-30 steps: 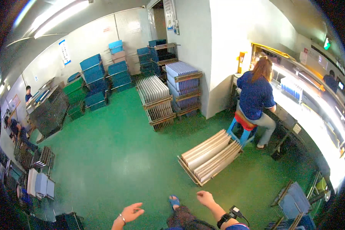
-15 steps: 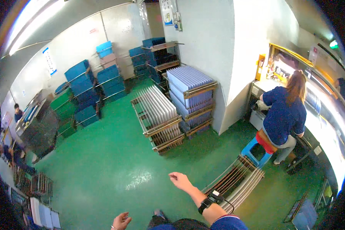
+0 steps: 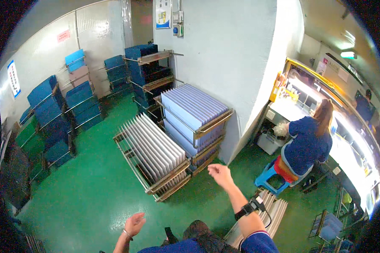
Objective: The recorder inspects printed circuit board or component sheets, places them on a light table for inspection, and then files them into a storage rack.
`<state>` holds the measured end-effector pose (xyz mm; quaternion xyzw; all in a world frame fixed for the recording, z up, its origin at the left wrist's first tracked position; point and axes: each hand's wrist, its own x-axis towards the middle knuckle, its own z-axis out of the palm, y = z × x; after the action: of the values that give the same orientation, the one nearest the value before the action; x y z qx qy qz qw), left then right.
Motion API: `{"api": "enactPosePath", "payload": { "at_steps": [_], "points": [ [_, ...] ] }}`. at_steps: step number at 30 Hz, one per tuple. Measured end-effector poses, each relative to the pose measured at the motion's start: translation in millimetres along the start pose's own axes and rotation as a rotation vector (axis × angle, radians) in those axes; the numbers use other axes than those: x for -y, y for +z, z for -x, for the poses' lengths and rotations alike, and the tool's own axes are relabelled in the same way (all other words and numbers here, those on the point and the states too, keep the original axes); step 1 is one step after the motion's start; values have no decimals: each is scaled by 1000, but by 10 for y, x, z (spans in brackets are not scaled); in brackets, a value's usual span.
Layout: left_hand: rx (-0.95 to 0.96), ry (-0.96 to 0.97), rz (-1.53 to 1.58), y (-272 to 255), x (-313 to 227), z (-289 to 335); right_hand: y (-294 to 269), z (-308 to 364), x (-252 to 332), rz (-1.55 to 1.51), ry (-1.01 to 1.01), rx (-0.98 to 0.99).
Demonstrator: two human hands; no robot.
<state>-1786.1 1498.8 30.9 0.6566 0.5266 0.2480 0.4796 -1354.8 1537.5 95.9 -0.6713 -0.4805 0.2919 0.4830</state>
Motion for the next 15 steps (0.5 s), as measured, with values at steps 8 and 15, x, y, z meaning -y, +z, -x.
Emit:
{"api": "enactPosePath", "payload": {
  "at_steps": [8, 15],
  "points": [
    [30, -188, -46, 43, 606, -1048, 348, -2597, 509, 373, -145, -91],
    [80, -535, 127, 157, 109, -1793, 779, -4761, -52, 774, -490, -174]
  ]
}}
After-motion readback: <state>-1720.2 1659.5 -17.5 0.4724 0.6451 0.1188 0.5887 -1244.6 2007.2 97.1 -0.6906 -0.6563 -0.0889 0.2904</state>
